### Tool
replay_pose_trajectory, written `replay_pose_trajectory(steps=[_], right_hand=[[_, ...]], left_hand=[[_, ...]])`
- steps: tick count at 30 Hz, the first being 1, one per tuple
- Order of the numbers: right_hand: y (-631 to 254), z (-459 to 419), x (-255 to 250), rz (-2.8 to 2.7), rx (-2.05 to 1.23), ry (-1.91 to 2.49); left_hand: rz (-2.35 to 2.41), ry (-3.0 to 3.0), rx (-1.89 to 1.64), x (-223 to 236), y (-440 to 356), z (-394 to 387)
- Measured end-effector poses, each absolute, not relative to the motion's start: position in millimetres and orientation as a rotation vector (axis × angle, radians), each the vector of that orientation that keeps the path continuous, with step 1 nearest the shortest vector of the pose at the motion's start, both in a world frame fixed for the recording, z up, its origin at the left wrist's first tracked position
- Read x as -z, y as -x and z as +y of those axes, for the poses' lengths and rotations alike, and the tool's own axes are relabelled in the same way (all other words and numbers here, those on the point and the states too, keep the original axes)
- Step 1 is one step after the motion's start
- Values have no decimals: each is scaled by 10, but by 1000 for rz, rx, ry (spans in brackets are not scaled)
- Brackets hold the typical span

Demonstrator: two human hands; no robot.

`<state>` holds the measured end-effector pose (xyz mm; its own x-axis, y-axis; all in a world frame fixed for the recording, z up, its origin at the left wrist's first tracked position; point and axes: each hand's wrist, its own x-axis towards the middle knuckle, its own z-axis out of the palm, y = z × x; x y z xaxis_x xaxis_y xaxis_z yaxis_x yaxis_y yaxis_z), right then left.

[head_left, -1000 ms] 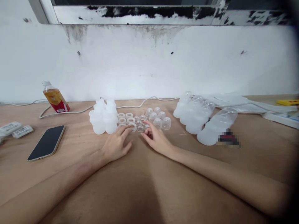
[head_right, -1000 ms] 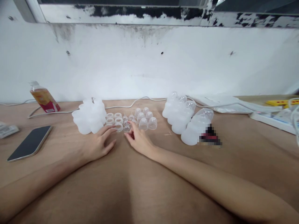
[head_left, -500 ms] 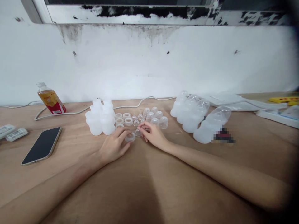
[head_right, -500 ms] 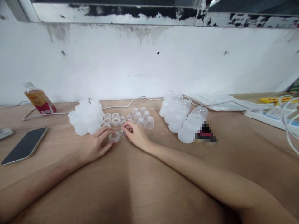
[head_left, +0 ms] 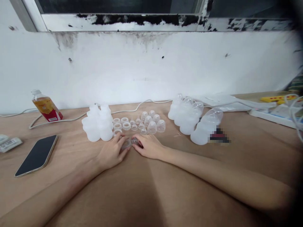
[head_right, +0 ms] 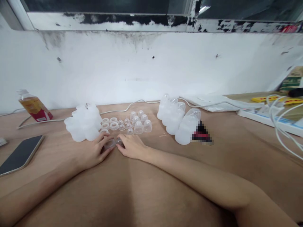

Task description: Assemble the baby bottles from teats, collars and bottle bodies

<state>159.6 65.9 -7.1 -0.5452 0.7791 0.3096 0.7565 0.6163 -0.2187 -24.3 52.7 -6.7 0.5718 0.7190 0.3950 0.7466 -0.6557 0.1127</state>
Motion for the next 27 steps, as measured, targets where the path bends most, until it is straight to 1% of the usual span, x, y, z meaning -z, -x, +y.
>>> replay_pose_trajectory(steps=[4, 10, 15, 18, 21, 24, 27], right_hand=[[-1612, 645, 55, -2423, -116, 1125], [-1636, 649, 33, -2291, -167, 1075], [-1643, 679, 45, -2246, -301, 1058], [-1660, 723, 49, -2150, -449, 1062], [-1681, 795, 69, -1925, -686, 1075], [-1693, 866, 102, -1733, -941, 1035], [-1698, 904, 123, -1648, -1090, 979]], left_hand=[[-1292, 2742, 785, 87, 246, 533], [-1354, 2759, 1310, 151, 259, 588], [-1449, 2713, 1280, 121, 275, 577], [-1537, 2749, 1399, 123, 284, 592], [-1538, 2778, 1547, 146, 295, 630], [-1592, 2802, 1607, 161, 302, 656], [-1646, 2804, 1645, 164, 300, 657]])
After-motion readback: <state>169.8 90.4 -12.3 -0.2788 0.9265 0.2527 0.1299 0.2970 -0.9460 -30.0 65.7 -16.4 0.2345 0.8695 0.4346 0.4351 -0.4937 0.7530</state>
